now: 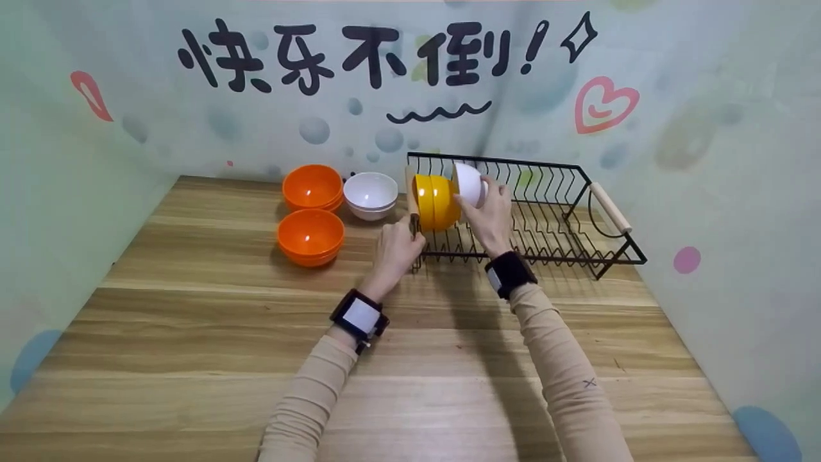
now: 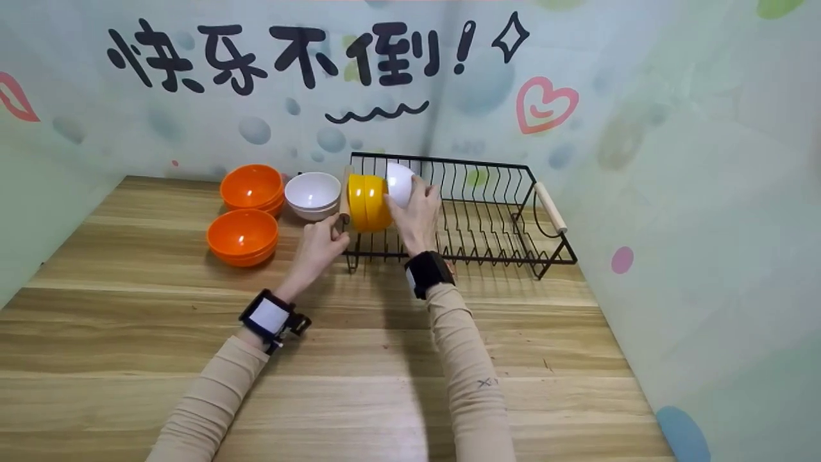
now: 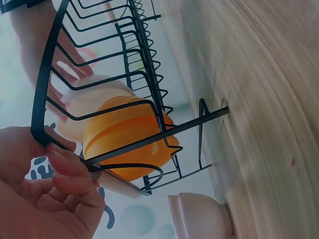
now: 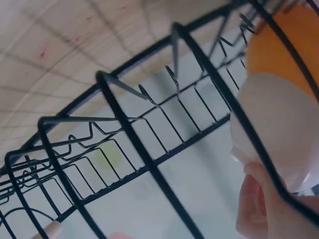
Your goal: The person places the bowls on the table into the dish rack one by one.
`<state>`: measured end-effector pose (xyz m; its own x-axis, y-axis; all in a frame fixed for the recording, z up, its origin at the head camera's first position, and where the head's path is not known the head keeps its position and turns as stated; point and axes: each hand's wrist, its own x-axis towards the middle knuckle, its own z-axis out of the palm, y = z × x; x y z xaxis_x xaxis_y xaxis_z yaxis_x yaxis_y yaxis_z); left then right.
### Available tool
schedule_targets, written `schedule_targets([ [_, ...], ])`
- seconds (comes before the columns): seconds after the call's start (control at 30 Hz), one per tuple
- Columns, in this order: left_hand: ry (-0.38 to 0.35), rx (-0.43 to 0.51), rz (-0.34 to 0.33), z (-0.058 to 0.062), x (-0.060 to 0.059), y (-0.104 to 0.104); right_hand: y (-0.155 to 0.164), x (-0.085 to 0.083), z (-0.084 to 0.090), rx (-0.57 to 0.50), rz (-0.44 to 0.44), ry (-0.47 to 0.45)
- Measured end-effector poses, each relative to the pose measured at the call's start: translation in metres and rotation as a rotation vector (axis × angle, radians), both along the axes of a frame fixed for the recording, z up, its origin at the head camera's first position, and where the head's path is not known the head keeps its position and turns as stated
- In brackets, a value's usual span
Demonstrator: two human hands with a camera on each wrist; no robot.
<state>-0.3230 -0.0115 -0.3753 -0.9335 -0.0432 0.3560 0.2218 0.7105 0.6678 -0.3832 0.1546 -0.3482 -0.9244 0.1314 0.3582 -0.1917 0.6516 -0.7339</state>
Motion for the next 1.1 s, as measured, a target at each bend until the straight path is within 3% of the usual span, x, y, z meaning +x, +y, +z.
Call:
schedule_targets([
  [0.33,-0.007,0.011,-0.006,-0.002,-0.0006,-0.0019,-0.0056,-0.0027,-0.0071,0.13,0.076,0.012],
  [0.6,-0.004,0.022,-0.021,-0.0022,-0.0003,-0.0008,-0.006,-0.0039,-0.0105,0.203,0.115,-0.033],
  [1.1,0.001,0.018,-0.02,-0.0024,-0.0008,-0.0013,-0.0074,-0.0052,-0.0109,0.232,0.102,-0.122],
])
